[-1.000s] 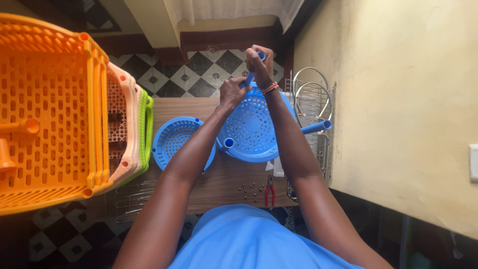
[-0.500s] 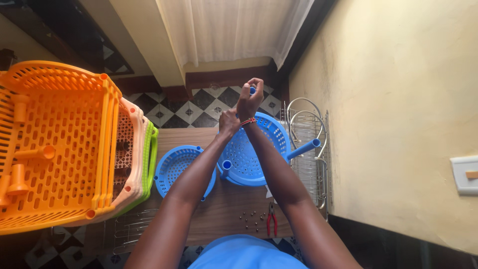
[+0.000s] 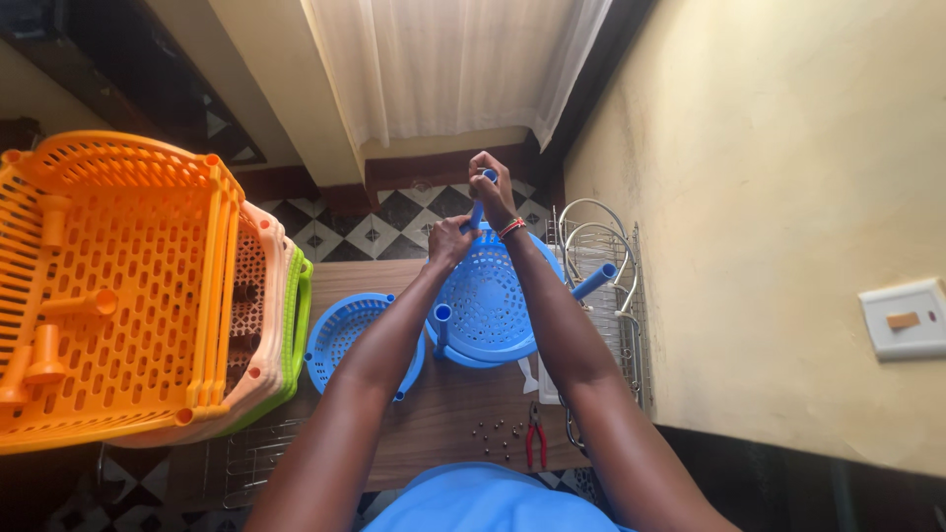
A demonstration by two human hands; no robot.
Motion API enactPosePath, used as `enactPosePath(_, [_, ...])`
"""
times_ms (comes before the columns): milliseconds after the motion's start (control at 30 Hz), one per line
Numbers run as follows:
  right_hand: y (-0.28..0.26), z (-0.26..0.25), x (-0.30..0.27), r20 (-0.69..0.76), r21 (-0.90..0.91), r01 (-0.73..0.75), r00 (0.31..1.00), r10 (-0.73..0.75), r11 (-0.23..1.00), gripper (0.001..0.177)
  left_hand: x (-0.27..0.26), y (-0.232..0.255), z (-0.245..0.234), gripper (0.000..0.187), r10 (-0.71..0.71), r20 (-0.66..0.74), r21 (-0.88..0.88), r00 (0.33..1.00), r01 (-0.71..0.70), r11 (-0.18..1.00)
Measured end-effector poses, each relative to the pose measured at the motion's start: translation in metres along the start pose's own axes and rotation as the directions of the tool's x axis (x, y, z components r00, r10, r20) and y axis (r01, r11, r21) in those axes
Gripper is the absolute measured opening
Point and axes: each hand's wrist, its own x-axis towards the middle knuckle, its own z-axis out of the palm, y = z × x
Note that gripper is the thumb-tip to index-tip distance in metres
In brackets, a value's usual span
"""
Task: The person disassembles a blue plastic basket by removing its central support rods, then reassembles it by inserting the rods back into the basket halves and stacking the two halves together. The person handles the basket halves and rods by hand on a wooden table.
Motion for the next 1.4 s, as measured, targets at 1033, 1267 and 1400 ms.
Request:
enactPosePath(1033, [-0.132,-0.091,-0.215,-0.319,-0.521,-0.013,0.93,-0.181,0.853,0.032,-0.22,0.083,-0.084,0.056,0.02,-0.44,-0.736,0.898,-0.373,0.565])
enactPosePath(1267, [-0.078,-0.113,-0.194,-0.245,-0.22,0.052,0.964,-0.107,0.974,0.042,-0.194,0.089,-0.081,0.045,0.035,-0.541,-0.579,0.84,-0.402,0.709])
enactPosePath(1400, [-0.06,-0.114,-0.18,-0.244,-0.159,0.025,0.968,-0.064,0.987,0.032,-0.189,0.08,-0.076,0.048,0.056,-0.578,-0.478,0.814,-0.393,0.785])
